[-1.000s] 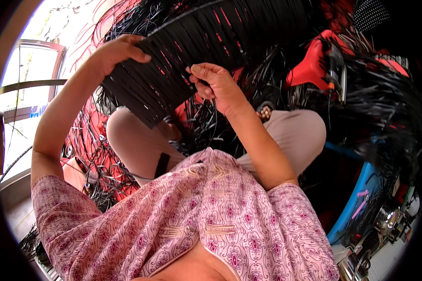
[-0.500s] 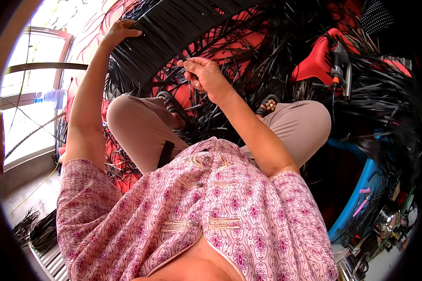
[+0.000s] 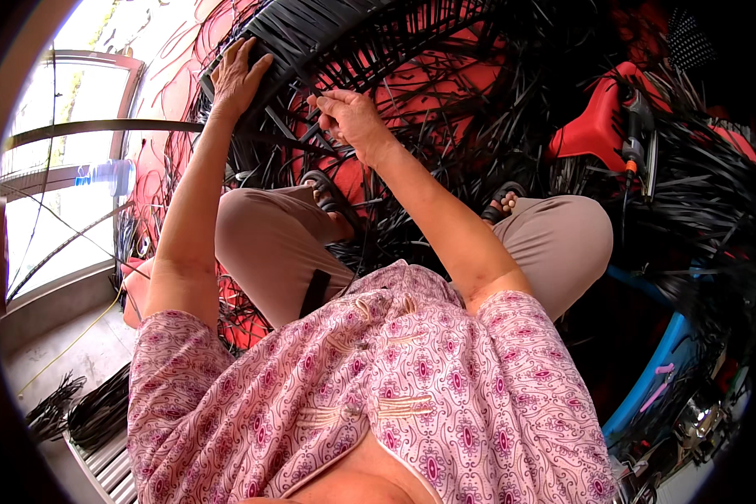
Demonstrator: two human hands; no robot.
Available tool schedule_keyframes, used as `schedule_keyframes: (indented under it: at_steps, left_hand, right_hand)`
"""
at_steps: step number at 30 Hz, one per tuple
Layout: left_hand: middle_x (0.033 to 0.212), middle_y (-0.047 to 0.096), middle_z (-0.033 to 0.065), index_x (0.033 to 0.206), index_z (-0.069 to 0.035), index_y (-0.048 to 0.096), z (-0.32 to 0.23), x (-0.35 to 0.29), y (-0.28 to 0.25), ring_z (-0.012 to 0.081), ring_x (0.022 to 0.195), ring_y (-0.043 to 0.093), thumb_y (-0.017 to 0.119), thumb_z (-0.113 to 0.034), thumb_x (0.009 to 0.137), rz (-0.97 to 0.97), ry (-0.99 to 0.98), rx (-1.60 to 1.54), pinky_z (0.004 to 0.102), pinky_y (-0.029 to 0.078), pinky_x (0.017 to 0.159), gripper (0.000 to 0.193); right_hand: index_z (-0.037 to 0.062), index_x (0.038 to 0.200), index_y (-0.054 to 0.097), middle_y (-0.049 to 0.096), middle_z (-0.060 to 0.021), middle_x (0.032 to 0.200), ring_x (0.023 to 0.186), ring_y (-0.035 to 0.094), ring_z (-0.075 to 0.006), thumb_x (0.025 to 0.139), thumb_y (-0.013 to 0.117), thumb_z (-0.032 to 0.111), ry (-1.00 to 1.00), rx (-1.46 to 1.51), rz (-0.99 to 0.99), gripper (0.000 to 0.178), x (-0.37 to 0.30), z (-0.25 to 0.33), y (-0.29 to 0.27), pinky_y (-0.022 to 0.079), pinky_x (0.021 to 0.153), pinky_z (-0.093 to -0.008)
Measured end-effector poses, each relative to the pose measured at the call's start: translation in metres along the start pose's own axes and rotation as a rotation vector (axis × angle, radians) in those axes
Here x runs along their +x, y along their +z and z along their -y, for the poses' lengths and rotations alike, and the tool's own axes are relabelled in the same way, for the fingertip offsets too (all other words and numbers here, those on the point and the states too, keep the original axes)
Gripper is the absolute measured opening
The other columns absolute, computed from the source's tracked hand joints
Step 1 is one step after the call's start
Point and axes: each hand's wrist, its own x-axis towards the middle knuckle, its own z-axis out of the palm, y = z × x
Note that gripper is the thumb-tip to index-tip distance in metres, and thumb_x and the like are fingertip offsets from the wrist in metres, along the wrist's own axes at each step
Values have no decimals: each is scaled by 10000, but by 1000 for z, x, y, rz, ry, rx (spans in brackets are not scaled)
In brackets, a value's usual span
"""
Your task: The person weaves black plastic strips around the metal frame of a piece of furniture, periodically securing the strips with a pneumatic stapler and trimming the ends with pliers.
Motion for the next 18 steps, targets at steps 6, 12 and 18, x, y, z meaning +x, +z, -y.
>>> schedule_keyframes:
  at_steps: [6, 12, 18]
  left_hand:
    - [1503, 395, 137, 1458, -119, 444, 2, 4, 2, 315, 1408, 348, 462, -649, 914, 22, -3, -45, 462, 174, 1156, 760]
    - [1512, 400, 132, 1464, -136, 443, 21, 15, 10, 299, 1417, 355, 462, -644, 916, 46, 21, -23, 456, 204, 1151, 748]
    - [1446, 442, 223, 1424, -70, 472, 2, 39, -15, 377, 1358, 407, 557, -450, 910, 184, -162, -47, 433, 332, 1128, 645]
  right_hand:
    - [51, 1022, 653, 578, 27, 660, 444, 380, -18, 984, 593, 194, 15, 33, -29, 160, 17, -13, -11, 254, 393, -183]
    - [46, 1169, 652, 579, 35, 719, 450, 371, -17, 990, 606, 245, 87, 58, 3, 272, 42, -48, -45, 252, 411, -191]
    - [33, 1067, 667, 595, 26, 714, 452, 417, -21, 900, 738, 302, 167, 158, -42, 325, 67, -113, -101, 249, 399, -204]
